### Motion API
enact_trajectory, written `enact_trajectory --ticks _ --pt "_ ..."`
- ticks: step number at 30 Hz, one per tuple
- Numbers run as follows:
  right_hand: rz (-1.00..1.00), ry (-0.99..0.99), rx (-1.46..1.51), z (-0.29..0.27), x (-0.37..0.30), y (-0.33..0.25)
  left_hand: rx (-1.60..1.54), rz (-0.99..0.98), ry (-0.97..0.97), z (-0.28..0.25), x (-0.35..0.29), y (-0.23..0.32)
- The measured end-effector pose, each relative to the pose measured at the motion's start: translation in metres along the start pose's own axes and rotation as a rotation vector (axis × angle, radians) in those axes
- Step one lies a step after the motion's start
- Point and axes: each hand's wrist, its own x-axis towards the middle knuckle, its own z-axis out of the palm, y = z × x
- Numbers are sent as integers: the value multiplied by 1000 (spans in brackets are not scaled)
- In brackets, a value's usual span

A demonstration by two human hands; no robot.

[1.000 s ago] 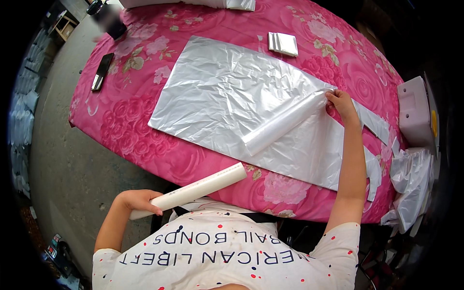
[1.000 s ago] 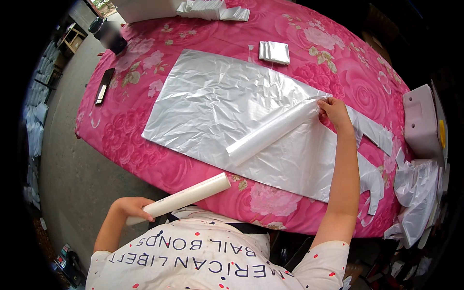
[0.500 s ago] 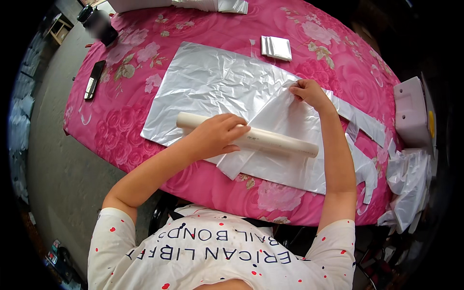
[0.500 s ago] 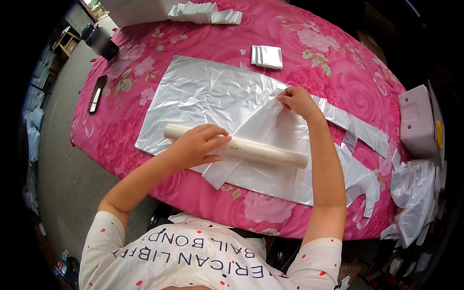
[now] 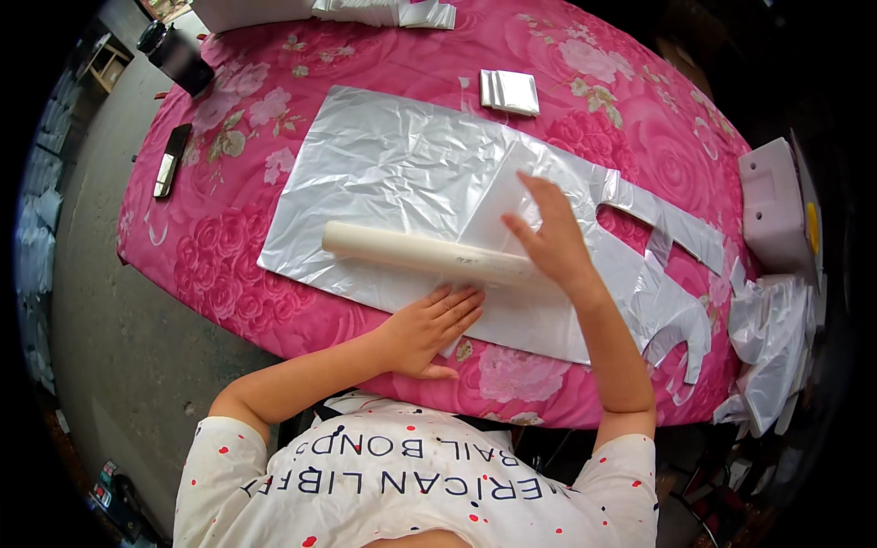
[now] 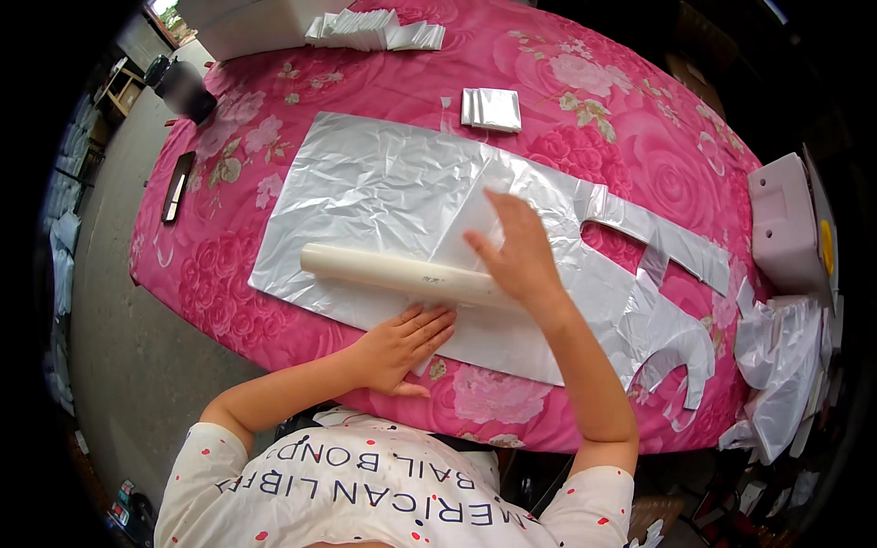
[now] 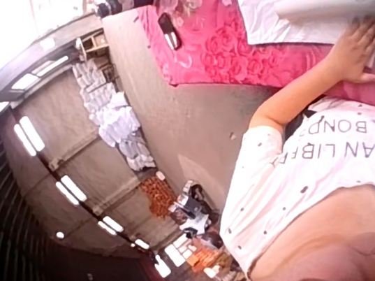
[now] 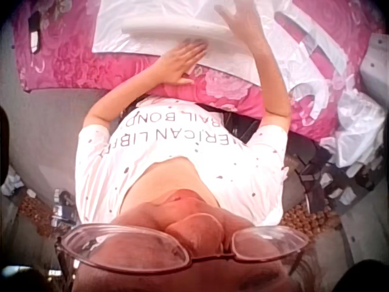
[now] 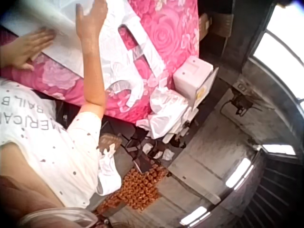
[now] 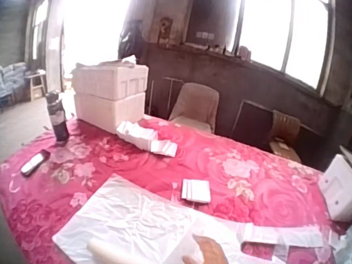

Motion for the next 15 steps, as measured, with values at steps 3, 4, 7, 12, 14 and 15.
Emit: enact_trajectory --ticks 3,4,7,12,14,15 --pt "-121 -182 -130 24 -59 -42 7 -61 -3 3 4 11" --pt "-120 -158 -159 24 -67 -41 12 -84 -10 2 4 14" --pt "-104 -54 -243 13 -80 -23 57 -68 9 6 2 16" --pt "245 169 -439 -34 -92 46 60 -63 4 4 3 18" --pt "407 237 -397 -48 -96 56 55 -68 7 3 3 18" --pt "368 225 -338 -50 -100 55 50 -75 10 4 3 19"
